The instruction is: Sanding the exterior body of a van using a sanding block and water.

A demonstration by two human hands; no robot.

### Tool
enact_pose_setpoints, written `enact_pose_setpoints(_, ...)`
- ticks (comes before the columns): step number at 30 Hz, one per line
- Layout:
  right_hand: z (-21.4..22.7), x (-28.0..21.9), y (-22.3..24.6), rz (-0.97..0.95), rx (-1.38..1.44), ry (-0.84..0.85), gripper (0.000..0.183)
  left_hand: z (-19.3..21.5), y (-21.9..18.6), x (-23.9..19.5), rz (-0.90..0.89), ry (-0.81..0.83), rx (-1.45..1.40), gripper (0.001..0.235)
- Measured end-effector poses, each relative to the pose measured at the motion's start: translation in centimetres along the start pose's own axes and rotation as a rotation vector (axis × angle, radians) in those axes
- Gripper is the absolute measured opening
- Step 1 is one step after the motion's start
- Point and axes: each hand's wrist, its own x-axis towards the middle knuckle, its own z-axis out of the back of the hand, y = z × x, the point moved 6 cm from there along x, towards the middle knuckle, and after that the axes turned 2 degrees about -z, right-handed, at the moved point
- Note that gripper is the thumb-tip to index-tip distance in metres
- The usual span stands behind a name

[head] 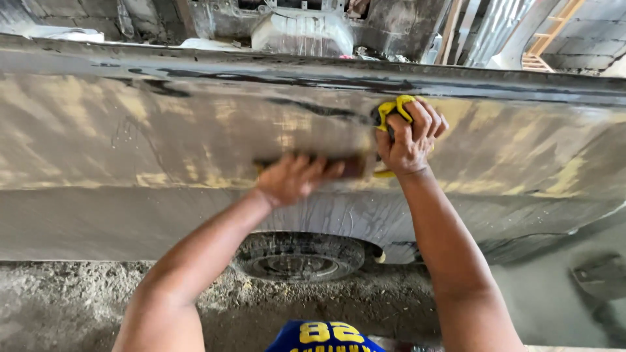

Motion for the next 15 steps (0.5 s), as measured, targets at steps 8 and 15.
enact_pose_setpoints(8, 1.2, -2.7, -3.4, -0.184, -0.052, -0.060, 0.024, 4.5, 5.6, 4.9, 0.431, -0.268, 0.057, 0.060)
enact_pose_setpoints(15, 1.4, -2.5, -3.4, -0.202, -0.056, -0.067, 0.026, -4.0, -6.6, -2.5, -0.105, 0.174, -0.140, 0.063)
